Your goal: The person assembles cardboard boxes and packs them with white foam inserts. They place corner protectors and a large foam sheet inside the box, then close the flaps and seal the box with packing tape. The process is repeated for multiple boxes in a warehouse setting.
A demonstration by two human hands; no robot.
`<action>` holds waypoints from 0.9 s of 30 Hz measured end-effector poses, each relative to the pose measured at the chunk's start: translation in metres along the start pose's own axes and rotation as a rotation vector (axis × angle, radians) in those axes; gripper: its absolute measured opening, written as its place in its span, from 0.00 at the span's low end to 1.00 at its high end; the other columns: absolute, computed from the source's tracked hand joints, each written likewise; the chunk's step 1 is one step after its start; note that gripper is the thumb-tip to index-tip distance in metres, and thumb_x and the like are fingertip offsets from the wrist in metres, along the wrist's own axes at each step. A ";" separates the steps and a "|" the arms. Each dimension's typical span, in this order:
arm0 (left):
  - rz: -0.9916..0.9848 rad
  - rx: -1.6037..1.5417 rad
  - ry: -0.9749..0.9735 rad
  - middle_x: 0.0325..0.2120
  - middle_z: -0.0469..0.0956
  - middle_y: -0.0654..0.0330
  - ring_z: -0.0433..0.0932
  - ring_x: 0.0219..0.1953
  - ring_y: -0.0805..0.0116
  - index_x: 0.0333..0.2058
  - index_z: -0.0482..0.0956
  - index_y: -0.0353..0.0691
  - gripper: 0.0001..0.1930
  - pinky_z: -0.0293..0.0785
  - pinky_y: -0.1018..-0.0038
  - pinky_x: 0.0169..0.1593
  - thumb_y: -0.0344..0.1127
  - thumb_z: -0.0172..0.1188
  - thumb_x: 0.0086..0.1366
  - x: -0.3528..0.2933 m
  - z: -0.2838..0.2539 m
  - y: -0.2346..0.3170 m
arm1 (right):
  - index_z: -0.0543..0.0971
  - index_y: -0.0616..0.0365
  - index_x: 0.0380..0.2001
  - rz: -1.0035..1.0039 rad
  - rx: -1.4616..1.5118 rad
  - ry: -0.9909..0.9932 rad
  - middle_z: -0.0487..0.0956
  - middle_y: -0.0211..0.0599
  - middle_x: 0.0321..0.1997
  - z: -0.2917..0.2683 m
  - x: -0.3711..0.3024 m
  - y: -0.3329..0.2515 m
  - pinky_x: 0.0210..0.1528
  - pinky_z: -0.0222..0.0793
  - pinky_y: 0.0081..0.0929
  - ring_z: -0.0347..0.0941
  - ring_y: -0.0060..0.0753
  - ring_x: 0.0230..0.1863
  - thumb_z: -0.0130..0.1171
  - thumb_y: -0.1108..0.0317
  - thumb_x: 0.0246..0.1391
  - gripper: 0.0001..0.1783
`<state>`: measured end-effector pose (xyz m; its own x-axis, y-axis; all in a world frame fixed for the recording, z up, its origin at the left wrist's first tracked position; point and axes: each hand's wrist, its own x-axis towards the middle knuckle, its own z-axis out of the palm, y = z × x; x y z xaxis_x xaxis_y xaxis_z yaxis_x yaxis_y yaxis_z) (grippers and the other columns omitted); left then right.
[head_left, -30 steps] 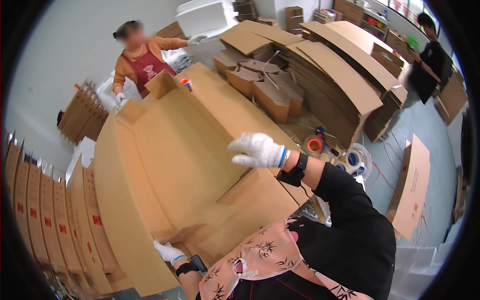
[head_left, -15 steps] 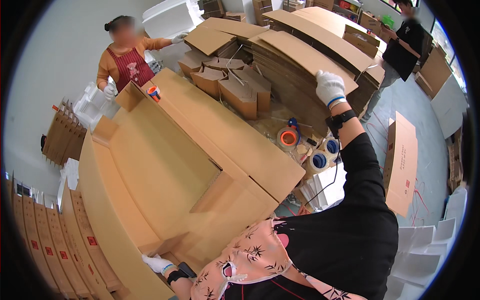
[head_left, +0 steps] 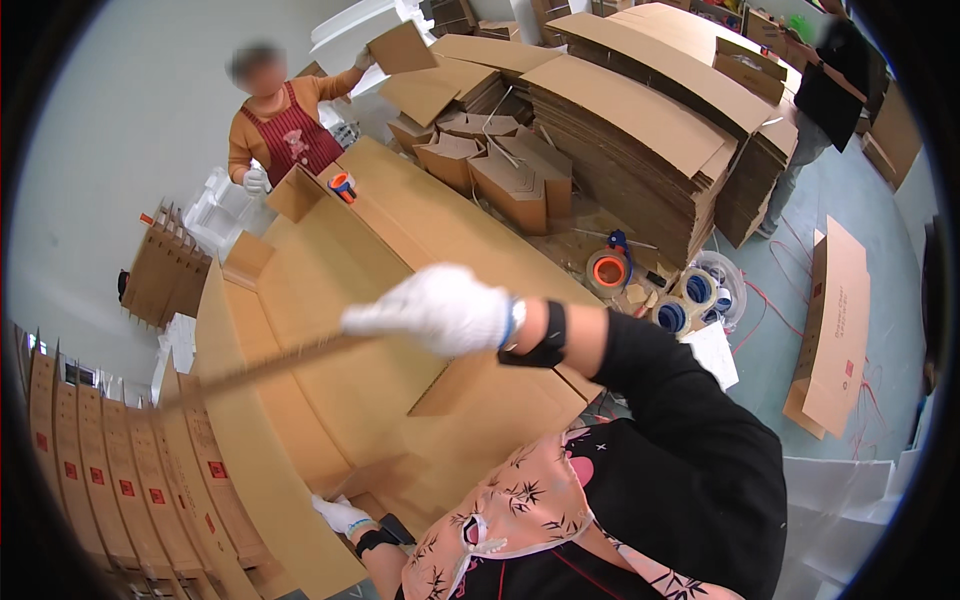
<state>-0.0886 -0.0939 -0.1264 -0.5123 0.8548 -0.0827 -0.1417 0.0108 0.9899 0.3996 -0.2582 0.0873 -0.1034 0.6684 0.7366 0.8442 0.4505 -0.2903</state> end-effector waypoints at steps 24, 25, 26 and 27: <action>0.516 0.854 -0.732 0.56 0.74 0.38 0.76 0.56 0.45 0.62 0.68 0.27 0.38 0.69 0.56 0.64 0.51 0.66 0.63 -0.097 0.002 0.186 | 0.84 0.35 0.51 0.233 0.210 -0.784 0.86 0.35 0.40 0.124 -0.057 0.048 0.43 0.77 0.44 0.81 0.49 0.41 0.57 0.56 0.57 0.19; 0.965 1.229 -0.805 0.54 0.76 0.39 0.76 0.55 0.45 0.61 0.70 0.29 0.39 0.67 0.53 0.65 0.54 0.68 0.60 -0.100 0.018 0.206 | 0.84 0.37 0.50 0.212 0.212 -0.768 0.86 0.35 0.39 0.125 -0.060 0.050 0.43 0.77 0.44 0.81 0.50 0.41 0.56 0.54 0.58 0.18; 1.030 1.389 -0.953 0.52 0.77 0.40 0.77 0.54 0.46 0.58 0.73 0.30 0.38 0.66 0.53 0.66 0.55 0.69 0.59 -0.088 0.028 0.206 | 0.85 0.39 0.49 0.190 0.213 -0.746 0.86 0.36 0.38 0.125 -0.060 0.050 0.42 0.77 0.45 0.81 0.50 0.40 0.56 0.52 0.59 0.18; 1.085 1.553 -1.106 0.50 0.79 0.41 0.77 0.53 0.46 0.56 0.76 0.31 0.37 0.64 0.53 0.66 0.55 0.69 0.57 -0.068 0.039 0.200 | 0.85 0.42 0.47 0.245 0.153 -0.826 0.86 0.37 0.38 0.116 -0.050 0.040 0.42 0.77 0.45 0.81 0.50 0.41 0.55 0.50 0.59 0.18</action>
<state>-0.0492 -0.1294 0.0818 0.7320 0.6779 -0.0678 0.6734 -0.7350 -0.0788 0.3773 -0.2049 -0.0324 -0.3258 0.9453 -0.0181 0.8190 0.2726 -0.5049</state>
